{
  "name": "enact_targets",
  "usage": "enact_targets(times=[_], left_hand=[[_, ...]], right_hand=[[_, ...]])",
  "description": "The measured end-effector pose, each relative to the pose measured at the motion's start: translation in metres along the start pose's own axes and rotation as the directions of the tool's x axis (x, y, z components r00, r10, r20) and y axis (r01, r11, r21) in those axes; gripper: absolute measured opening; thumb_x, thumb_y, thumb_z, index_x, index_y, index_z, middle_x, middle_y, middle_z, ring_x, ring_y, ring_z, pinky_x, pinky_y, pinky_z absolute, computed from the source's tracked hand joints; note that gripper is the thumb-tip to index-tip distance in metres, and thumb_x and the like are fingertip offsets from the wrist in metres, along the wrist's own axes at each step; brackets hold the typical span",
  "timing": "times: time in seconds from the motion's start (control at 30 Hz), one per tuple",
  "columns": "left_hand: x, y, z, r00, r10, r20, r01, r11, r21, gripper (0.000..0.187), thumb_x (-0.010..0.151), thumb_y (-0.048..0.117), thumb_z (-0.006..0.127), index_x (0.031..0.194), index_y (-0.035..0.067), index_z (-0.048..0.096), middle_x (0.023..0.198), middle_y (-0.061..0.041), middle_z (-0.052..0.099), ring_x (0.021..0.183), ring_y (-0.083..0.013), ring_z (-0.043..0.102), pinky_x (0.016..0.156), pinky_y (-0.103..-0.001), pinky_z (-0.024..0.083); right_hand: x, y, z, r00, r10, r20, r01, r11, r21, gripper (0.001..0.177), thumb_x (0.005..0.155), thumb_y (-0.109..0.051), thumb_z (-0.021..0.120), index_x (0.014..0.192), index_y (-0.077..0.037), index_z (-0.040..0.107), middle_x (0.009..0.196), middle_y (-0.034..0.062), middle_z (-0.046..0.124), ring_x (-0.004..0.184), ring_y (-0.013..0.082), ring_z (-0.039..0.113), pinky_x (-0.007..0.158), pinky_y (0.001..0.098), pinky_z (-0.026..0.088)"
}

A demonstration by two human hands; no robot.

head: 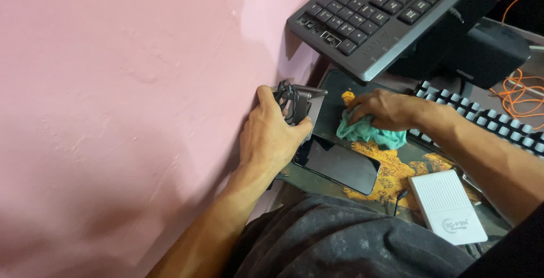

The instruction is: The person wipes a black power adapter and its cable with a green cloth. They then pick up a smartphone, spray it with a blue liquid from a bottle, and wipe the screen and back with the cloth. The person also wipes a small white rectangular device and a black handheld device on the desk.

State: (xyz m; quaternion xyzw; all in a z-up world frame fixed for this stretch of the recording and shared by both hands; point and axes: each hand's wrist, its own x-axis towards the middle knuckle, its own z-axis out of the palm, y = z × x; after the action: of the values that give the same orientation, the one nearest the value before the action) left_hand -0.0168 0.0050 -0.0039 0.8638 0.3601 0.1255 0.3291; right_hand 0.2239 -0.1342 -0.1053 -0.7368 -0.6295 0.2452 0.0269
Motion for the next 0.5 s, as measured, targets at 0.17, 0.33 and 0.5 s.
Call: enact_targets(times=[0.17,0.33,0.5], left_hand=[[-0.001,0.001,0.0,1.0,0.004,0.006,-0.004,1.0,-0.002,0.061,0.074,0.034,0.081,0.112,0.003,0.043,0.095,-0.017,0.074,0.087,-0.0378,0.074,0.078,-0.049,0.058],[0.004,0.003,0.001,0.999,0.046,-0.003,-0.046,0.999,0.01,0.063,0.074,0.035,0.081,0.114,0.003,0.043,0.097,-0.019,0.073,0.089,-0.0402,0.073,0.079,-0.05,0.057],[0.009,0.002,0.006,0.997,0.078,-0.019,-0.077,0.997,0.027,0.064,0.075,0.035,0.08,0.116,0.003,0.044,0.097,-0.022,0.072,0.089,-0.0415,0.073,0.078,-0.051,0.057]], right_hand=[[0.015,-0.025,0.029,0.98,-0.043,-0.195,0.043,0.999,-0.006,0.065,0.068,-0.001,0.074,0.127,-0.027,0.074,0.146,0.005,0.055,0.128,0.035,0.051,0.109,0.0497,0.041],[0.079,-0.039,0.059,0.801,-0.12,-0.586,0.195,0.979,0.066,0.043,0.091,-0.012,0.071,0.133,-0.013,0.063,0.138,0.0128,0.058,0.127,0.0383,0.055,0.113,0.0459,0.048],[0.04,-0.047,0.054,0.927,0.046,-0.371,-0.062,0.998,-0.03,0.059,0.076,-0.001,0.066,0.132,-0.022,0.063,0.145,0.0112,0.051,0.122,0.0387,0.053,0.106,0.0468,0.045]])
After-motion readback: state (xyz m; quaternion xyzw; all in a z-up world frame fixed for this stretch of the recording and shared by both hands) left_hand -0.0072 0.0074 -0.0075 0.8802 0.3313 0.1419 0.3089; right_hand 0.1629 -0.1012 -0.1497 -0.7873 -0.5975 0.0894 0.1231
